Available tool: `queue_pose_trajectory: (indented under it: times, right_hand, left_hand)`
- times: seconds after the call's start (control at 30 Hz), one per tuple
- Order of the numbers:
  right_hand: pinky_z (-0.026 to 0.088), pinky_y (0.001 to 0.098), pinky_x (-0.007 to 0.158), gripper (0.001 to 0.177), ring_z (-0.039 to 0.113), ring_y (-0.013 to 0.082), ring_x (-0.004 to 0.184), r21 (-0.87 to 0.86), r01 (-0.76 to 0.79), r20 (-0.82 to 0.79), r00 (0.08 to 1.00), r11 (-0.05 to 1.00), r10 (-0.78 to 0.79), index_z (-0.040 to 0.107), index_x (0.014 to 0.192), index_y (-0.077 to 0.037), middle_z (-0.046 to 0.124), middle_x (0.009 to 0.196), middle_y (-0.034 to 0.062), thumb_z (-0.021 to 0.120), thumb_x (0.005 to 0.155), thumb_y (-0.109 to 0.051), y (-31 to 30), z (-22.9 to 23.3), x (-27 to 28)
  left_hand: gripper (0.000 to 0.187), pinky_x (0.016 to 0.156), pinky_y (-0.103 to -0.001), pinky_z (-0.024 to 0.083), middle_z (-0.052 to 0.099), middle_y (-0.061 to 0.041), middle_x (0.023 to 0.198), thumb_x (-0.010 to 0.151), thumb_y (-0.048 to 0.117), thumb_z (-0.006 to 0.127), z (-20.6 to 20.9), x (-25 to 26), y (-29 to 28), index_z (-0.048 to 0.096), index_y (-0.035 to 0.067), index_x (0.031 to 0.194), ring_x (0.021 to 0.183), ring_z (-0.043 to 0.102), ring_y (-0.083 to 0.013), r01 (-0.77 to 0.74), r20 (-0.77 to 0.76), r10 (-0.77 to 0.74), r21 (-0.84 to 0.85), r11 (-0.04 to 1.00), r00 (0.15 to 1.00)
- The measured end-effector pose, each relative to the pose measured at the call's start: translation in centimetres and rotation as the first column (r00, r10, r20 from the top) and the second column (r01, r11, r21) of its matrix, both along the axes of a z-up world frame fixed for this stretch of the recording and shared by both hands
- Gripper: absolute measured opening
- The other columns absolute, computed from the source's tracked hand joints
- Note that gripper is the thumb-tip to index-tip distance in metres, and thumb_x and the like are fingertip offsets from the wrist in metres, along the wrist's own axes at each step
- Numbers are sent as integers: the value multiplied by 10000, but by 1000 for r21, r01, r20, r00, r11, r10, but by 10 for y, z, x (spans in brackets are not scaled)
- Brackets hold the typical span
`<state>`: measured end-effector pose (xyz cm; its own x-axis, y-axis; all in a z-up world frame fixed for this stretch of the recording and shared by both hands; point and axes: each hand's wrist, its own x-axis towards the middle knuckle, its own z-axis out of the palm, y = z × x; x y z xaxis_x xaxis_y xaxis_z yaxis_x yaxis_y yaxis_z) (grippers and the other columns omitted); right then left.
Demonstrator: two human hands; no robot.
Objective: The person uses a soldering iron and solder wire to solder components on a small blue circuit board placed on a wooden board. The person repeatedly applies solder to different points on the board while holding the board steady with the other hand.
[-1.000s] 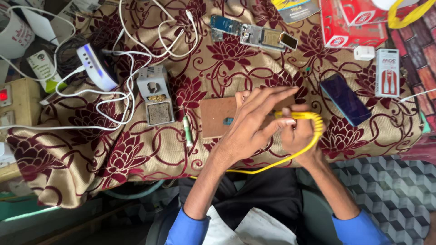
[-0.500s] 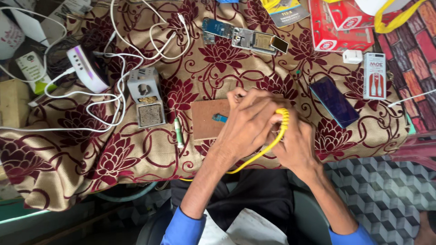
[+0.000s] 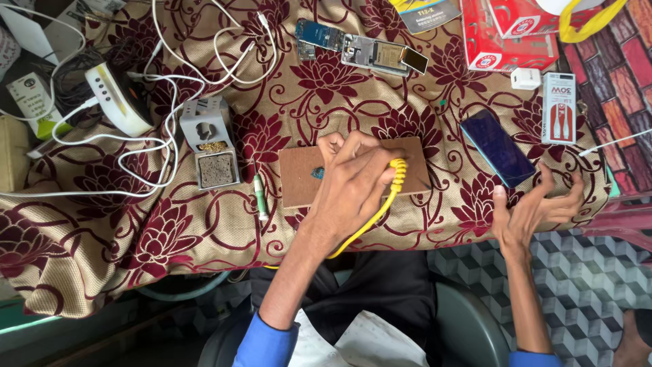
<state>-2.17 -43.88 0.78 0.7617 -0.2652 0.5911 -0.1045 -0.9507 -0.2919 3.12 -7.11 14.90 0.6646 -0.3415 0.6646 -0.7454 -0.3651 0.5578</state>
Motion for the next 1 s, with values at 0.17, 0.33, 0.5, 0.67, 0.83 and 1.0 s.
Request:
queue_pose_trajectory:
  times: [0.17,0.33,0.5,0.67,0.83,1.0]
  right_hand:
    - [82,750,1176,742,-20,484,1535,-24,129,-207,969,991,-131,512,1527,-201,44,1660,284,517,973,-694,-1,-2,12]
    - [124,651,1259,792,7,394,1579,-34,41,192,981,999,-33,390,1616,-45,30,1642,257,412,1111,-654,13,12,-1]
    - [262,585,1221,584,285,327,1359,18,-115,342,934,993,102,387,1356,-16,246,1418,180,491,1117,-538,73,7,-3]
    - [432,414,1072,477,425,297,1246,-61,-376,372,851,925,371,370,1241,-30,317,1334,172,522,1079,-452,126,6,-20]
    - [456,414,977,416,475,261,1099,125,-593,328,781,795,531,375,1217,-28,444,1258,186,596,1001,-306,152,7,-8]
    - [470,367,871,356,547,245,1027,293,-572,247,820,766,517,458,1250,-25,515,1140,133,686,996,-122,165,38,-9]
  left_hand:
    - [199,986,-471,300,703,-15,929,1018,188,616,1,1,5,684,74,1167,1063,554,-208,-30,23,29,45,999,999]
    - [197,1001,-477,301,694,-13,976,1027,184,610,1,3,8,669,89,1189,1070,552,-204,-26,12,26,39,999,1000]
    - [220,994,-467,324,652,-29,1148,1012,186,613,3,0,10,668,99,1207,1089,546,-222,-45,14,44,32,999,999]
    - [237,951,-462,351,612,-45,1107,1005,209,631,4,1,12,679,77,1195,1015,530,-243,-50,45,47,74,996,998]
    - [267,904,-447,349,582,-44,1011,996,205,625,6,-1,13,705,75,1215,950,536,-228,-24,73,20,49,999,997]
    - [250,859,-401,379,624,-75,1139,995,275,645,7,-3,15,675,79,1147,1013,623,-221,-14,130,8,46,999,992]
